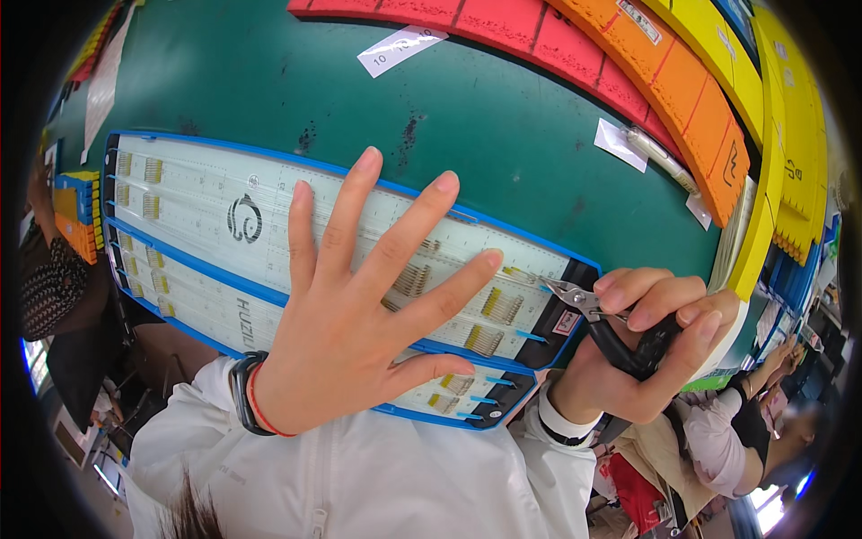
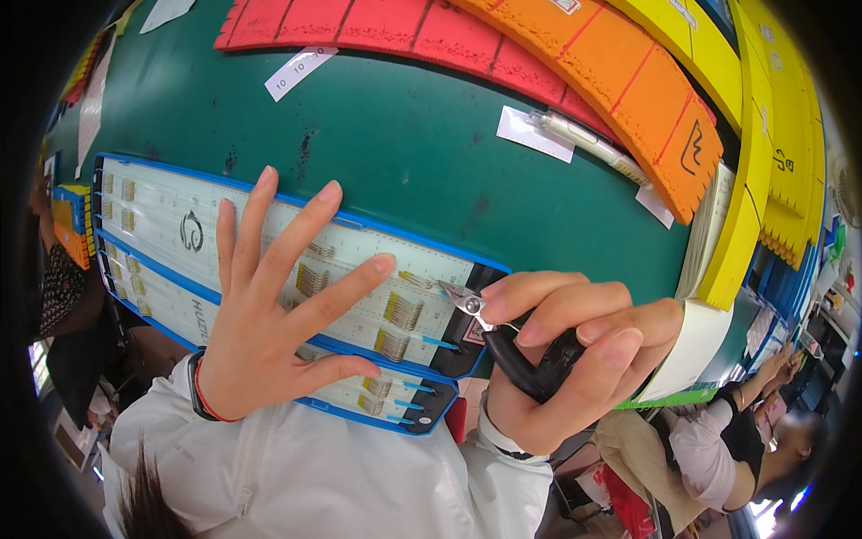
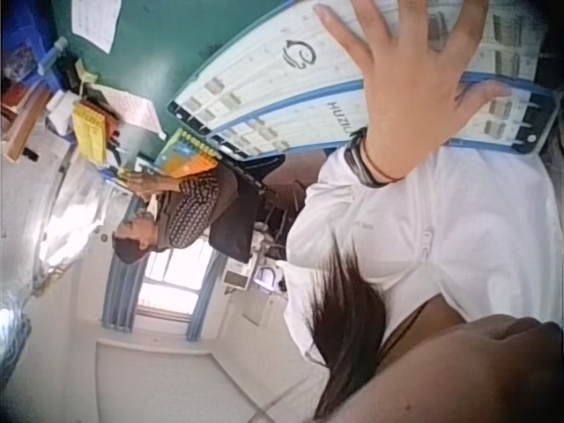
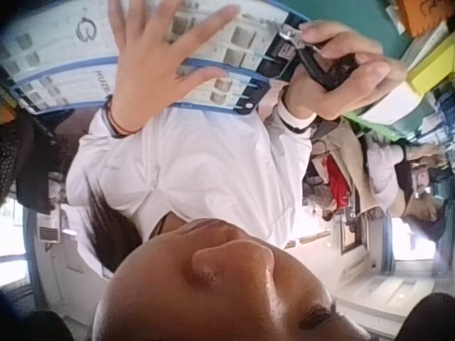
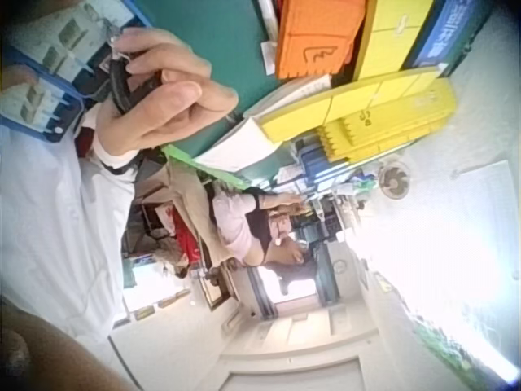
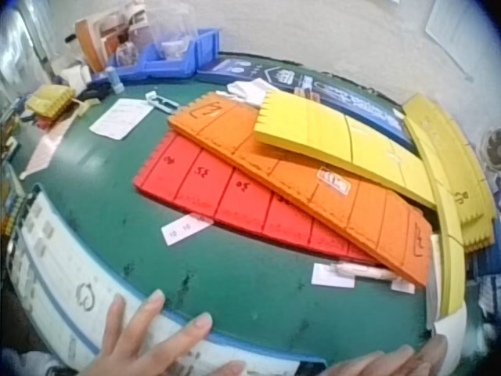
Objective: Manually assembling and testing electronic components on a light fixture.
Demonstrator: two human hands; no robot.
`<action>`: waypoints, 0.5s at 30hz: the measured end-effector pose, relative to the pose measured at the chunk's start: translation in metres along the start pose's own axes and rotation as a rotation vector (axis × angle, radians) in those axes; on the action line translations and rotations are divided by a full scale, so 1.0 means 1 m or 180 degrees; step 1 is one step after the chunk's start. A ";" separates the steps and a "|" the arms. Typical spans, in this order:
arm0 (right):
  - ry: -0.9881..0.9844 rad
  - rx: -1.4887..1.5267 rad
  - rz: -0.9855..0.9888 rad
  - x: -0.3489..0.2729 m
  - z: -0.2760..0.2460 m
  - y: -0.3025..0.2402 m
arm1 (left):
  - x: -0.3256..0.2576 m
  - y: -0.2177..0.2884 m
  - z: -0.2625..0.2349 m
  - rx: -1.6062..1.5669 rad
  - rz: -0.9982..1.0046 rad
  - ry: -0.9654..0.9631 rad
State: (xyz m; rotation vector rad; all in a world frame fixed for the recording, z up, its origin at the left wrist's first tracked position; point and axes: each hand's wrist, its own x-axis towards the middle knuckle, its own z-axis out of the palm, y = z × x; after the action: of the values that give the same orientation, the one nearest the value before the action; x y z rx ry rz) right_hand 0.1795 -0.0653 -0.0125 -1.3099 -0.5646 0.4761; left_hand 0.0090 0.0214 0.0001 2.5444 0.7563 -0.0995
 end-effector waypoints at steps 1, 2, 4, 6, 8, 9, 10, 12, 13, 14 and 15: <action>-0.0006 0.0006 0.0009 0.000 0.000 0.000 | 0.000 0.000 0.000 -0.0004 0.0000 0.0007; -0.0003 0.0000 0.0011 0.000 0.000 0.000 | 0.000 0.000 0.000 -0.0013 0.0006 0.0014; -0.0015 0.0039 0.0036 0.001 0.000 0.001 | 0.000 0.000 -0.001 -0.0002 0.0006 -0.0003; -0.0053 0.0012 0.0049 0.002 -0.002 0.002 | 0.000 0.000 -0.001 0.0013 -0.0003 -0.0020; -0.0093 -0.0011 0.0059 0.002 -0.002 0.002 | 0.000 0.000 -0.001 0.0009 -0.0001 0.0003; -0.0086 0.0006 0.0057 0.001 -0.002 0.002 | 0.000 0.000 -0.001 0.0009 -0.0003 0.0003; -0.0079 0.0024 0.0054 0.001 -0.002 0.002 | 0.000 0.000 -0.001 -0.0010 0.0009 0.0008; -0.0105 -0.0005 0.0054 0.001 -0.002 0.003 | 0.001 0.000 0.000 -0.0030 0.0020 0.0011; -0.0129 -0.0034 0.0052 0.001 -0.003 0.003 | 0.001 0.000 0.000 -0.0028 0.0011 0.0011; -0.0128 -0.0034 0.0052 0.001 -0.001 0.002 | 0.001 0.000 0.000 -0.0026 0.0004 0.0012; -0.0123 -0.0136 0.0040 0.002 0.002 0.001 | 0.001 0.000 0.000 -0.0026 0.0005 0.0010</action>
State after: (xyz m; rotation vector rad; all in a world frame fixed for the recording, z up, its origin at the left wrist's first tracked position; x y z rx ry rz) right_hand 0.1794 -0.0626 -0.0125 -1.3480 -0.6018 0.5031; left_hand 0.0103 0.0215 -0.0001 2.5379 0.7545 -0.0915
